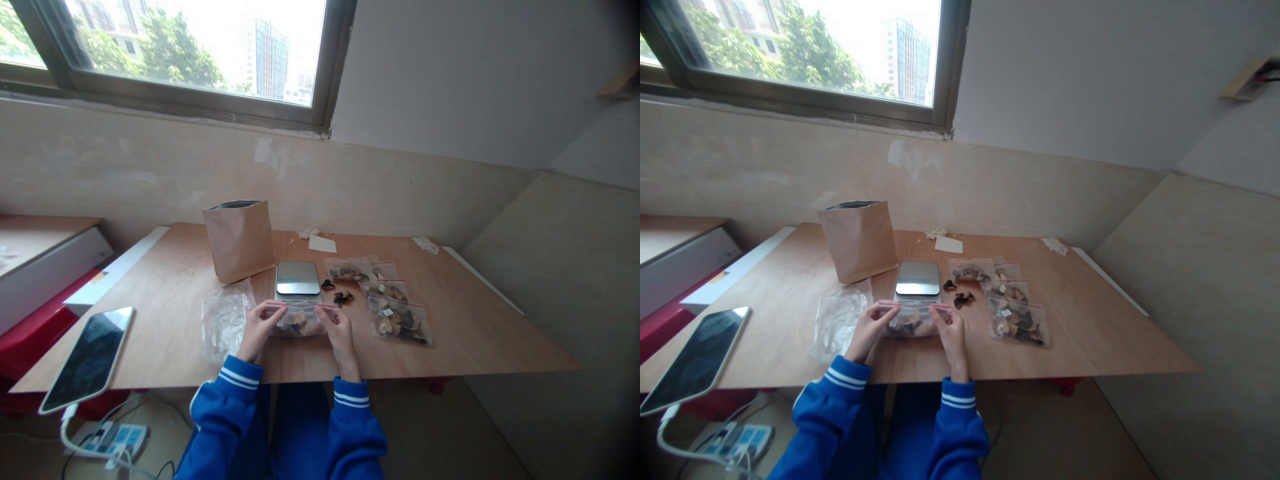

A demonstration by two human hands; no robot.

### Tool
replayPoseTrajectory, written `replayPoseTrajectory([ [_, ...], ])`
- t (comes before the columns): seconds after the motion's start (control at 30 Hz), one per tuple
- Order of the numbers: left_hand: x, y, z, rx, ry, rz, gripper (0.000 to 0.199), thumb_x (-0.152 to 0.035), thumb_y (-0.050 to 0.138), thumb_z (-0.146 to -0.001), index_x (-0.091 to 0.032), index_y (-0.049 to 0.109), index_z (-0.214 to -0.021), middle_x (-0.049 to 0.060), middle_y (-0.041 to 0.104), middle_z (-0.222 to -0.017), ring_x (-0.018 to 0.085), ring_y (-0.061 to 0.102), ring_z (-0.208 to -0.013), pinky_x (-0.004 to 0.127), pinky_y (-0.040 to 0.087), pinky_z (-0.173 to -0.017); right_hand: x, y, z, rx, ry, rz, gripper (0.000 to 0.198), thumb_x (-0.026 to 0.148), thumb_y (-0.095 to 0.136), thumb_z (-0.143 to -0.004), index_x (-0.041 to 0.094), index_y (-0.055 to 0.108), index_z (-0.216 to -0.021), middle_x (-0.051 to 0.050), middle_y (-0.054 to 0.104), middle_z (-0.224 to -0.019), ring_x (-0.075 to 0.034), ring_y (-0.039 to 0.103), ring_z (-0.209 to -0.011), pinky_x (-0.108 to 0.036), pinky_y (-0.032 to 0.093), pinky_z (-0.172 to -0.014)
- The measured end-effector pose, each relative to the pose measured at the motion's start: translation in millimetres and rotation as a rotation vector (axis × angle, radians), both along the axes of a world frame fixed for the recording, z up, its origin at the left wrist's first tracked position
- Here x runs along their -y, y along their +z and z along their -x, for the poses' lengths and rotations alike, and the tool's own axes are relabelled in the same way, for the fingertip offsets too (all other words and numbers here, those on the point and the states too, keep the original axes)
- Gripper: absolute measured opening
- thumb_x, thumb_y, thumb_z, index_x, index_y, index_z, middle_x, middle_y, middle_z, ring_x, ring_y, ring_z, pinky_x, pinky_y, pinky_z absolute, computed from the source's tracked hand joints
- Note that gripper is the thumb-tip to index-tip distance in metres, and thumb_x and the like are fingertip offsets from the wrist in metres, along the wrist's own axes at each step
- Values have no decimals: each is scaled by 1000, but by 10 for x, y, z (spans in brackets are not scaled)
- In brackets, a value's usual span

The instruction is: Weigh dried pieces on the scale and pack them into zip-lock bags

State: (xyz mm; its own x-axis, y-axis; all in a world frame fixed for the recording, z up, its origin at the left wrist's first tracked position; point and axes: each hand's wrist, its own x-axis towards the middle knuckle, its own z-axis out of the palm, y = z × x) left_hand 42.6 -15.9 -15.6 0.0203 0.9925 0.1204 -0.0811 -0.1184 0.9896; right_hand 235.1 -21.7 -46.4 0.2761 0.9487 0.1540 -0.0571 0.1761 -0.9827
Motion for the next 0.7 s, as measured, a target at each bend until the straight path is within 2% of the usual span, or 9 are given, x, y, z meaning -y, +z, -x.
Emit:
replayPoseTrajectory([
  [0.23,22,38,6,4,-6,51,30,-43,73,-72,-15,72,-84,7,73,-85,21,67,-83,29,53,-68,19,38,2,55,-42,-17,33,45,75,-72,17,73,-89,-7,75,-86,-23,70,-83,-37,53,-81],
  [0.57,13,8,1,20,7,24,30,-42,74,-72,-15,73,-83,7,73,-84,20,67,-82,29,52,-73,-4,-5,26,27,-63,-17,32,44,75,-72,17,74,-87,-7,75,-85,-23,69,-83,-38,53,-83],
  [0.7,13,-1,3,28,-36,48,30,-43,75,-71,-16,74,-83,7,73,-88,21,67,-86,28,53,-74,30,48,41,-23,16,9,30,44,76,-70,18,74,-84,-6,75,-85,-23,70,-84,-36,55,-80],
])
